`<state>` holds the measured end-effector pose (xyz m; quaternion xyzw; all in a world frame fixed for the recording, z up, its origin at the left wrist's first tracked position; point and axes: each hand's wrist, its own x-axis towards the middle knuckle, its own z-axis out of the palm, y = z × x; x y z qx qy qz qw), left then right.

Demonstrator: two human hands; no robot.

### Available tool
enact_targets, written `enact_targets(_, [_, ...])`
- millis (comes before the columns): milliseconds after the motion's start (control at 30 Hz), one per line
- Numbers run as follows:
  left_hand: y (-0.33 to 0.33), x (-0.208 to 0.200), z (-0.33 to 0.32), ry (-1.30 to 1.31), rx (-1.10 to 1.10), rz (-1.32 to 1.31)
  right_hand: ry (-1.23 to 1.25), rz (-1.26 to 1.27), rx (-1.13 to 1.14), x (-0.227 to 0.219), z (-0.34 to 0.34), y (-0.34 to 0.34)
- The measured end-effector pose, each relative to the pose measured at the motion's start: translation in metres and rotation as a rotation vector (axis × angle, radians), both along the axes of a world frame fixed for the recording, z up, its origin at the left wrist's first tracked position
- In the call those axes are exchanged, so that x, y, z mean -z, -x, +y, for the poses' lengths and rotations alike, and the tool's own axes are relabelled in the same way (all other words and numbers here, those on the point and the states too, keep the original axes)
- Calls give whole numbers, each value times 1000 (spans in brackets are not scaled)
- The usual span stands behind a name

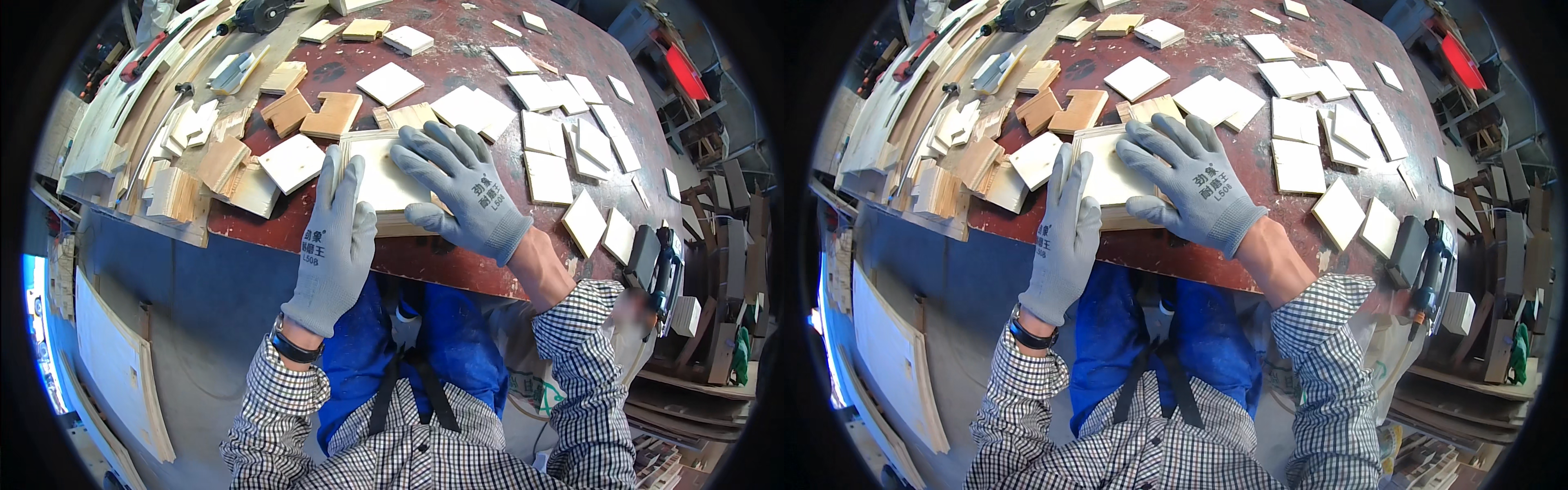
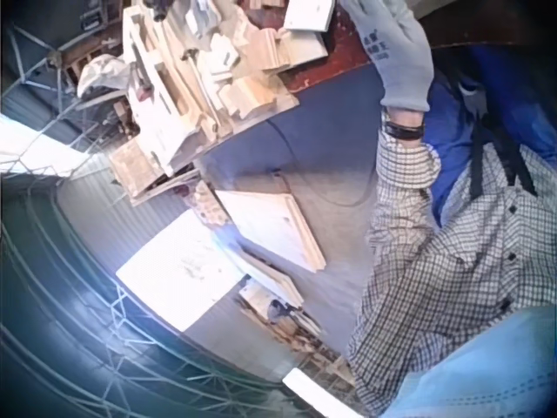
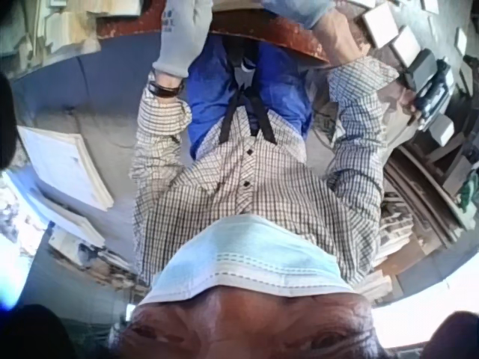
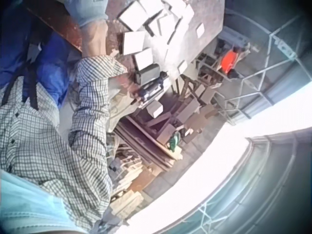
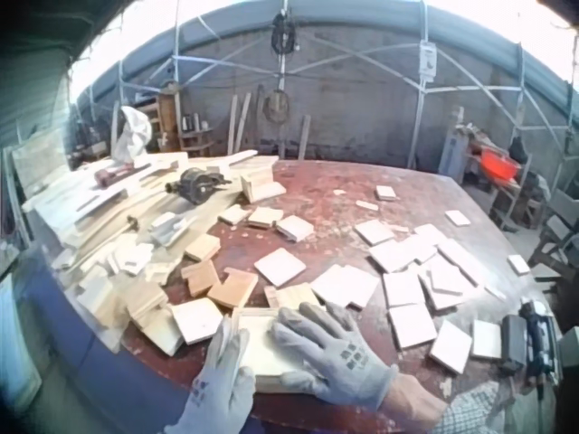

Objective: The person assembles small wooden boxes by arranging pre-cut wooden pieces on a workbench, using a pneumatic nail gun to fasten them together, and then sanding the edges with a sanding block. The person handles multiple small wooden pieces and completed boxes throughout the process.

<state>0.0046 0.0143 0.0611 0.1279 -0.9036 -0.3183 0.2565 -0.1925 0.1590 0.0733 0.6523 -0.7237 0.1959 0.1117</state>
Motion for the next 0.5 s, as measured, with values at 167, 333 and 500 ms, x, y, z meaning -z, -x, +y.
enact_targets(167, [-1, -6, -6, 46, 89, -41, 23, 11, 9, 6, 2, -1])
enact_targets(333, [0, -8, -11, 154, 69, -99, 27, -26, 4, 5, -1, -3])
enact_targets(500, [0, -16, -11, 174, 45, -167, -27, -34, -12, 7, 2, 1])
